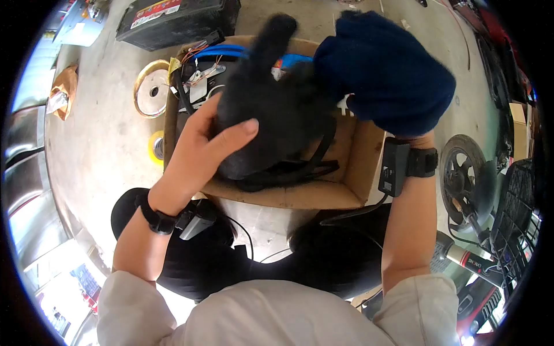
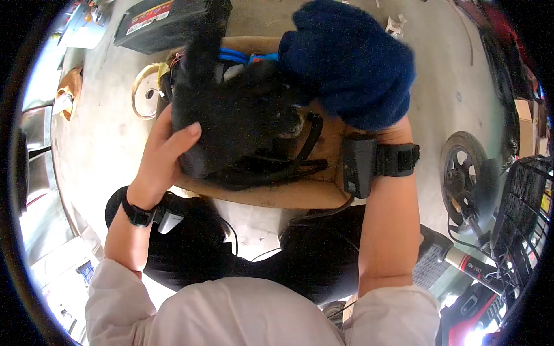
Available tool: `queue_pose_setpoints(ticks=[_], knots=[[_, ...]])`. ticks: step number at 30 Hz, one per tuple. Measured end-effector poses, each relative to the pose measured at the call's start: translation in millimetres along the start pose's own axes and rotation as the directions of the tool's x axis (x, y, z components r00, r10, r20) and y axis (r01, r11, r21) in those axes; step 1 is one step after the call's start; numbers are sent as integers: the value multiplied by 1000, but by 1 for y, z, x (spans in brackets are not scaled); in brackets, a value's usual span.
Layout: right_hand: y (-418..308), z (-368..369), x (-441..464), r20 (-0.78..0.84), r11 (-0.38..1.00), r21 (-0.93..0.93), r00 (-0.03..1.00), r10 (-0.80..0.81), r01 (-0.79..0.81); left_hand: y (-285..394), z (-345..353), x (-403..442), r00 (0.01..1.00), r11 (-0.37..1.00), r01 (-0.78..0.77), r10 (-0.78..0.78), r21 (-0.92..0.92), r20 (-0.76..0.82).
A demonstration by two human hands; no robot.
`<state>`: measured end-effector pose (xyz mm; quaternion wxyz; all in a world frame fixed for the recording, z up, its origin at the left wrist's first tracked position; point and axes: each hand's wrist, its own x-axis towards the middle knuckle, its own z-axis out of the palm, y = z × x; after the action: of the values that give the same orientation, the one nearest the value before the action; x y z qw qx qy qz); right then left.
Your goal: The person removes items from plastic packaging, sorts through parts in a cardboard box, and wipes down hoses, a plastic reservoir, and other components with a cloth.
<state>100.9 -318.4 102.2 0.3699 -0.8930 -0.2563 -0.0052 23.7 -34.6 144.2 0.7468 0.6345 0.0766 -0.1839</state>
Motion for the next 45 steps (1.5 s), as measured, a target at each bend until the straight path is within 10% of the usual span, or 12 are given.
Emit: queue_pose_setpoints(ticks=[1, 4, 6, 9, 14, 21, 24, 27, 30, 33, 36, 45], knots=[[-7, -3, 2, 104, 853, -498, 987, -121, 157, 0, -5, 1, 998, 997, 60, -59, -45, 25], [-44, 15, 15, 39, 912, -298, 958, -283, 281, 5, -9, 5, 985, 982, 162, -154, -101, 79], [-64, 44, 16, -200, 944, 238, 963, -180, 226, 6, -8, 6, 980, 993, 78, -92, 83, 176], [-66, 87, 9, 11, 956, -64, 958, -287, 287, -7, 1, 2, 980, 988, 18, -47, 151, 193], [-50, 104, 9, -183, 966, -130, 952, -244, 223, -12, 2, -5, 984, 873, -96, 12, 479, 176], [-31, 58, 29, -261, 962, -169, 931, -255, 216, 8, -15, 8, 987, 905, -164, 150, 393, 65], [-15, 31, 26, -224, 797, -600, 943, -248, 67, 10, -21, 14, 990, 937, -111, 132, 331, -43], [13, -13, -1, -240, 987, 145, 965, 103, -70, 12, -26, 20, 974, 978, -108, 141, 181, -179], [30, -46, -16, -370, 985, 168, 925, 85, -23, 3, -21, 25, 969, 917, -169, 222, 362, -111], [40, -58, -22, -437, 986, 170, 897, 70, 5, -20, -5, 22, 909, 522, -395, 342, 755, 239], [44, -60, -23, -456, 983, 183, 888, 63, 24, -58, 15, 16, 743, 292, -668, 210, 685, 635], [45, -61, -31, -454, 975, 219, 888, 71, 33, -93, 34, 23, 399, -120, -887, 289, 447, 870]])
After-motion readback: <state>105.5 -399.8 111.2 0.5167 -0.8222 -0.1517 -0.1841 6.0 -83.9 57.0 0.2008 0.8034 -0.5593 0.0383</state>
